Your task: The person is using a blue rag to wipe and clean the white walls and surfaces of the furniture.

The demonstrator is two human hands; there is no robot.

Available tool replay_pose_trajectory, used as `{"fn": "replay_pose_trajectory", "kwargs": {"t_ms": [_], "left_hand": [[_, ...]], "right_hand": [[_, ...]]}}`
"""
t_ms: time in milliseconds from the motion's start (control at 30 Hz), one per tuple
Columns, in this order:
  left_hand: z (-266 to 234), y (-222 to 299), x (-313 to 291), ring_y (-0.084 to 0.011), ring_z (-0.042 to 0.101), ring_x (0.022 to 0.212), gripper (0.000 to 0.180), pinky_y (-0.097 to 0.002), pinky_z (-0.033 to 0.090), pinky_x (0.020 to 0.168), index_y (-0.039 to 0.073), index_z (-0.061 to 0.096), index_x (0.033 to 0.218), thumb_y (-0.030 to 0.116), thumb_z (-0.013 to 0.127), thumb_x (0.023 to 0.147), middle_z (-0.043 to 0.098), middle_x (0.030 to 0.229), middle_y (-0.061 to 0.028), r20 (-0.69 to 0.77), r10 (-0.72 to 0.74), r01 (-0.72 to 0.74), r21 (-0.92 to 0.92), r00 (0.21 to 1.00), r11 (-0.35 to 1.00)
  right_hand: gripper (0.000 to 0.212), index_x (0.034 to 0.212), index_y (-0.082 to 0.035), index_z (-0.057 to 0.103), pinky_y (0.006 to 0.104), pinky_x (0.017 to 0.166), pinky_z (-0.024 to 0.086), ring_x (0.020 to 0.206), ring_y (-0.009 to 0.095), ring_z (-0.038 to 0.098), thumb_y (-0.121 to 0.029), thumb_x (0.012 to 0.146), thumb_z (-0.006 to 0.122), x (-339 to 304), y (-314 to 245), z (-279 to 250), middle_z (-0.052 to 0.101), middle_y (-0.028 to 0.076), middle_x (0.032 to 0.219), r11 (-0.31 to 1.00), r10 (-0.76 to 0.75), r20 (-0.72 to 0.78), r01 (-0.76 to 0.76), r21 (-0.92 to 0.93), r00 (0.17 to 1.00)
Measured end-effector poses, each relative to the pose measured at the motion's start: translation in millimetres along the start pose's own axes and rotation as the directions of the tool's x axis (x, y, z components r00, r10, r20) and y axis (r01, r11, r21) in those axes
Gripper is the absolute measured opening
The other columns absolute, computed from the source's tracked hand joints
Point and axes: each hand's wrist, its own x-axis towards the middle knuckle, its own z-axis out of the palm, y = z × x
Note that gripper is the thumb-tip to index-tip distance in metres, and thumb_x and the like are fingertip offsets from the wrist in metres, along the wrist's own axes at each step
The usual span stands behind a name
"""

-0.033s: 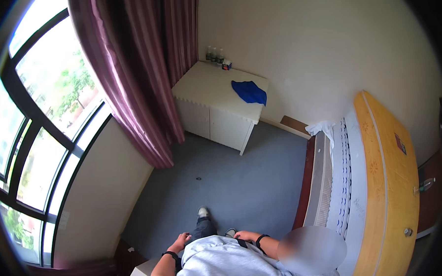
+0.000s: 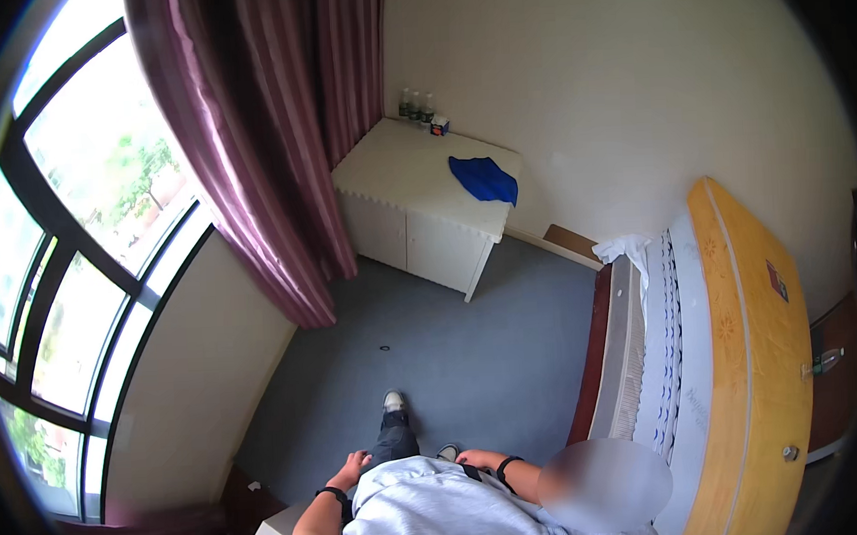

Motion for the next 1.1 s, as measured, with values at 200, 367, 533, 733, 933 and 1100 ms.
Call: {"fn": "replay_pose_trajectory", "kwargs": {"t_ms": [200,367,533,733,933,1100], "left_hand": [[-59.1,65.3,119.3,-0.0362,0.047,0.130,0.078,-0.0432,0.036,0.109,-0.002,0.051,0.135,0.063,0.047,0.093,0.052,0.137,-0.0250,0.181,-0.214,0.248,-0.193,0.960,0.949],[-127.8,111.0,223.7,-0.0361,0.055,0.122,0.067,-0.0425,0.041,0.103,-0.001,0.056,0.129,0.057,0.048,0.096,0.061,0.125,-0.0237,0.292,-0.014,-0.002,0.054,0.956,0.999],[-161.1,147.3,268.6,-0.0351,0.059,0.115,0.060,-0.0411,0.045,0.099,-0.001,0.055,0.130,0.050,0.047,0.099,0.062,0.125,-0.0227,0.378,0.010,-0.077,0.163,0.926,0.984],[-182.4,141.3,265.9,-0.0306,0.058,0.116,0.065,-0.0380,0.044,0.099,0.000,0.049,0.136,0.053,0.040,0.100,0.061,0.125,-0.0215,0.282,-0.179,0.171,0.052,0.942,0.984],[-148.1,99.5,279.6,-0.0336,0.059,0.114,0.051,-0.0381,0.046,0.098,0.003,0.058,0.128,0.044,0.045,0.099,0.064,0.120,-0.0208,0.148,-0.167,0.200,-0.249,0.975,0.948],[-122.6,125.3,255.6,-0.0346,0.059,0.113,0.047,-0.0388,0.046,0.097,0.004,0.060,0.125,0.041,0.045,0.098,0.064,0.119,-0.0205,0.062,-0.230,0.237,-0.147,0.971,0.960]], "right_hand": [[0.021,0.102,-0.016,0.072,0.0400,0.080,0.049,0.090,0.023,0.064,-0.021,0.088,0.057,30.2,34.1,-86.0,0.072,0.004,0.103,0.813,0.303,0.066,-0.294,0.503,0.951],[0.027,0.110,-0.016,0.068,0.0322,0.063,0.046,0.080,0.014,0.058,-0.030,0.089,0.060,43.0,-1.5,-178.9,0.067,0.002,0.093,0.847,0.385,-0.039,-0.337,0.410,0.922],[0.031,0.113,-0.012,0.067,0.0362,0.080,0.053,0.089,0.017,0.065,-0.029,0.088,0.066,88.6,-41.1,-260.8,0.071,0.007,0.101,0.979,0.095,-0.510,0.014,0.205,0.855],[0.019,0.104,-0.004,0.068,0.0321,0.083,0.054,0.092,0.020,0.069,-0.006,0.095,0.052,116.5,-153.5,-407.3,0.072,0.010,0.099,0.963,-0.087,-0.809,0.257,0.081,0.581],[0.025,0.099,-0.010,0.068,0.0414,0.083,0.051,0.090,0.032,0.063,0.001,0.078,0.058,184.5,-161.1,-585.5,0.068,0.012,0.095,0.970,-0.242,-0.939,0.031,-0.241,0.245],[0.040,0.115,-0.018,0.065,0.0467,0.094,0.048,0.118,0.035,0.049,-0.010,0.076,0.063,247.6,-167.1,-708.6,0.059,0.013,0.122,0.967,-0.169,-0.944,-0.140,-0.215,0.284]]}}
